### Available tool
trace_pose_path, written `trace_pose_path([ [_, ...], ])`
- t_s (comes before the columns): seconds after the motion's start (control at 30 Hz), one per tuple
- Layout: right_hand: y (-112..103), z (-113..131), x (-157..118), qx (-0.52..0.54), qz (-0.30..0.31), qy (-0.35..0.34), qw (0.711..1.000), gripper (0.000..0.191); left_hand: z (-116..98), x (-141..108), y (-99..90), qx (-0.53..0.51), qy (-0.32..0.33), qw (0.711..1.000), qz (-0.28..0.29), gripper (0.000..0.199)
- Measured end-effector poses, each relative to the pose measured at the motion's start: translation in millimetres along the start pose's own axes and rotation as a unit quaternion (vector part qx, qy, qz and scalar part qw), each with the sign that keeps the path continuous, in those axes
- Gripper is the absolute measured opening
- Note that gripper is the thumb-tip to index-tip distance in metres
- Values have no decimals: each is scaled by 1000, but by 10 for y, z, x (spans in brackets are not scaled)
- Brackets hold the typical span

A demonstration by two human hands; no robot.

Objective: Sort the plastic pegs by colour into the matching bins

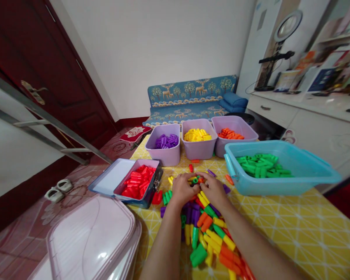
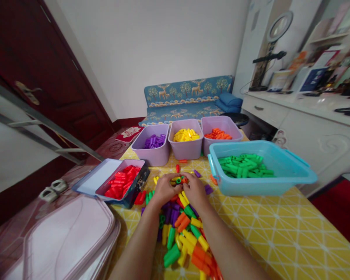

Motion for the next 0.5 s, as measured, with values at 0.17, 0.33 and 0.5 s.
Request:
trace_pose_path([
  [0.17, 3, -184, -18, 106, -22, 41, 993, 26, 126, 17, -10, -90, -16, 995, -27, 29],
  [0.33, -31, -224, -40, 244, -36, 67, 967, 35, 214, -2, -78, -123, -51, 988, -74, 32],
  [0.5, -55, -156, -46, 258, -40, 56, 964, 44, 269, -23, -116, -152, -37, 979, -130, 50],
])
Point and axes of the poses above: each hand's wrist, its own x-axis towards the middle knuckle, its own y-axis out of the palm, z = x × y, the point moved 9 cm from there along x, towards the middle knuckle, and after that the axes turned 4 degrees about z, right-handed, at the moved point
